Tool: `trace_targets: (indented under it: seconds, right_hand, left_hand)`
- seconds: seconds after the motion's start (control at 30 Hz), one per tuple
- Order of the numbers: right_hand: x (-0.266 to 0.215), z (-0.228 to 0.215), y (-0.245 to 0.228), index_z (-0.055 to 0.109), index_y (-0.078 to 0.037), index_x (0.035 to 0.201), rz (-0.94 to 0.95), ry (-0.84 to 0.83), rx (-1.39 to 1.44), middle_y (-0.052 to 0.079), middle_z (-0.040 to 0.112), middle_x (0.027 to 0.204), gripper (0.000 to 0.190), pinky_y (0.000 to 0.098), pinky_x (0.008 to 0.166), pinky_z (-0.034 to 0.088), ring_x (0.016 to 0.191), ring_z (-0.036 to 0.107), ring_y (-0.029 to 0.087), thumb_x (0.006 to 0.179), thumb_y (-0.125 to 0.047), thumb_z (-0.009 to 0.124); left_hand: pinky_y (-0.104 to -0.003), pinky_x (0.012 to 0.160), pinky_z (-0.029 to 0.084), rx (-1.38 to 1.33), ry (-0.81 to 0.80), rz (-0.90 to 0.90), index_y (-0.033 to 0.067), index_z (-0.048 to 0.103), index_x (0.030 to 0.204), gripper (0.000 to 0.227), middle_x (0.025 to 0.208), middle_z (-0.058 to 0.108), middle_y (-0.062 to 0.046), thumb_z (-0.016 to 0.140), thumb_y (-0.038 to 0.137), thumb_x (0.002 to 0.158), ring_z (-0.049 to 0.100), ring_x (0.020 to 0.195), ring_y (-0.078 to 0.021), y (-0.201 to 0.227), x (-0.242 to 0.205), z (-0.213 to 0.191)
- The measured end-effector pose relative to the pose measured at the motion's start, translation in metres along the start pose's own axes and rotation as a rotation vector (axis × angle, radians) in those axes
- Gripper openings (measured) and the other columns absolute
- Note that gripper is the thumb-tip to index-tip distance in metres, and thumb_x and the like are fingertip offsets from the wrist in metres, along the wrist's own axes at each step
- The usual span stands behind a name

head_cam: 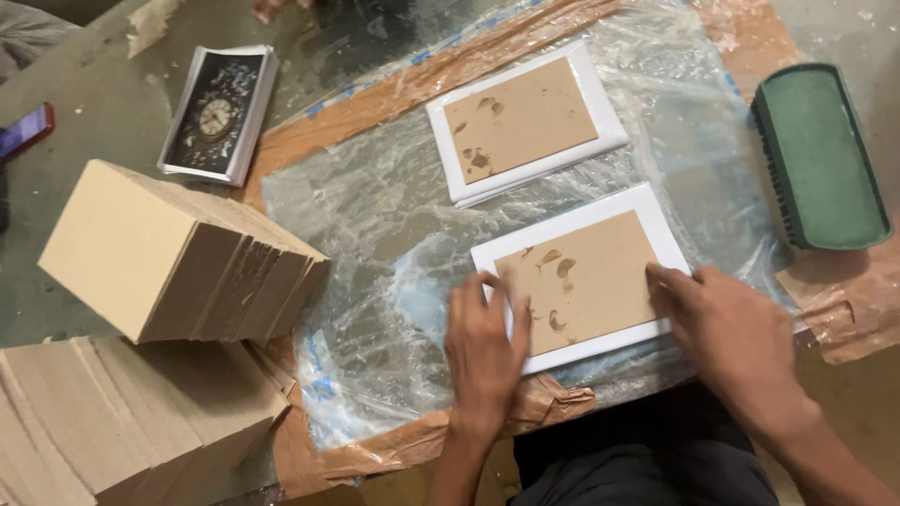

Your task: The person repeatedly places a brown cardboard cover onto a white book block, smooths it with hands, and uses a green brush to press the cover onto the block. The process is repeated for multiple units, stacking the finished items on the table.

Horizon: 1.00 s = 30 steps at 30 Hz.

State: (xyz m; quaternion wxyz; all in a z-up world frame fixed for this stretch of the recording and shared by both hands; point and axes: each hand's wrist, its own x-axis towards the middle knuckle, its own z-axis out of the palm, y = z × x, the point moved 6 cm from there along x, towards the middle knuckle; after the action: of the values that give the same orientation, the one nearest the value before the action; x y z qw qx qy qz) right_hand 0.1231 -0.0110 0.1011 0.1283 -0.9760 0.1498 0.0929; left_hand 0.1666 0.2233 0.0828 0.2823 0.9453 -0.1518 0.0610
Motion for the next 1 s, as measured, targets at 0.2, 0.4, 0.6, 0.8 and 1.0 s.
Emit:
trace_targets:
  seconds: [0.2, 0.4, 0.6, 0.8, 1.0]
  right_hand:
    - [-0.003, 0.016, -0.04, 0.064, -0.022, 0.132, -0.363, 0.18, -0.011, 0.009, 0.061, 0.136, 0.049, 0.039, 0.074, 0.061, 0.121, 0.062, 0.027, 0.083, -0.023, 0.066]
    - [-0.001, 0.025, -0.038, 0.062, -0.024, 0.133, -0.292, 0.139, -0.037, 0.008, 0.059, 0.14, 0.046, 0.0396, 0.077, 0.062, 0.124, 0.061, 0.026, 0.087, -0.025, 0.065]
    - [0.0, 0.028, -0.039, 0.059, -0.027, 0.135, -0.272, 0.121, -0.049, 0.007, 0.058, 0.142, 0.047, 0.0387, 0.077, 0.063, 0.124, 0.062, 0.025, 0.088, -0.026, 0.064]
    - [-0.003, 0.03, -0.041, 0.049, -0.042, 0.15, -0.354, 0.134, -0.133, 0.018, 0.05, 0.147, 0.068, 0.0368, 0.076, 0.063, 0.127, 0.059, 0.031, 0.088, -0.016, 0.058]
    - [-0.002, 0.037, -0.041, 0.046, -0.043, 0.151, -0.348, 0.108, -0.184, 0.019, 0.046, 0.151, 0.073, 0.0373, 0.078, 0.063, 0.133, 0.056, 0.033, 0.087, -0.01, 0.056]
  left_hand:
    - [-0.046, 0.085, 0.053, 0.098, 0.027, -0.173, -0.0005, 0.059, 0.132, 0.065, 0.122, 0.062, -0.017, 0.081, 0.036, 0.083, 0.061, 0.105, -0.0368, -0.007, 0.027, -0.01]
    - [-0.045, 0.086, 0.053, 0.009, 0.009, -0.272, -0.0029, 0.058, 0.129, 0.068, 0.119, 0.062, -0.017, 0.085, 0.032, 0.077, 0.061, 0.109, -0.0353, -0.015, 0.031, -0.008]
    - [-0.044, 0.089, 0.051, -0.047, -0.012, -0.302, -0.0012, 0.064, 0.112, 0.055, 0.111, 0.066, -0.014, 0.088, 0.032, 0.075, 0.061, 0.105, -0.0327, -0.025, 0.029, -0.004]
    - [-0.044, 0.087, 0.051, -0.131, 0.06, -0.371, -0.0012, 0.064, 0.119, 0.039, 0.105, 0.066, -0.015, 0.077, 0.018, 0.088, 0.064, 0.099, -0.0321, -0.031, 0.027, 0.001]
    - [-0.046, 0.086, 0.051, -0.014, 0.184, -0.181, -0.0063, 0.065, 0.121, 0.046, 0.109, 0.064, -0.021, 0.079, 0.015, 0.083, 0.063, 0.1, -0.0382, -0.008, 0.026, -0.012]
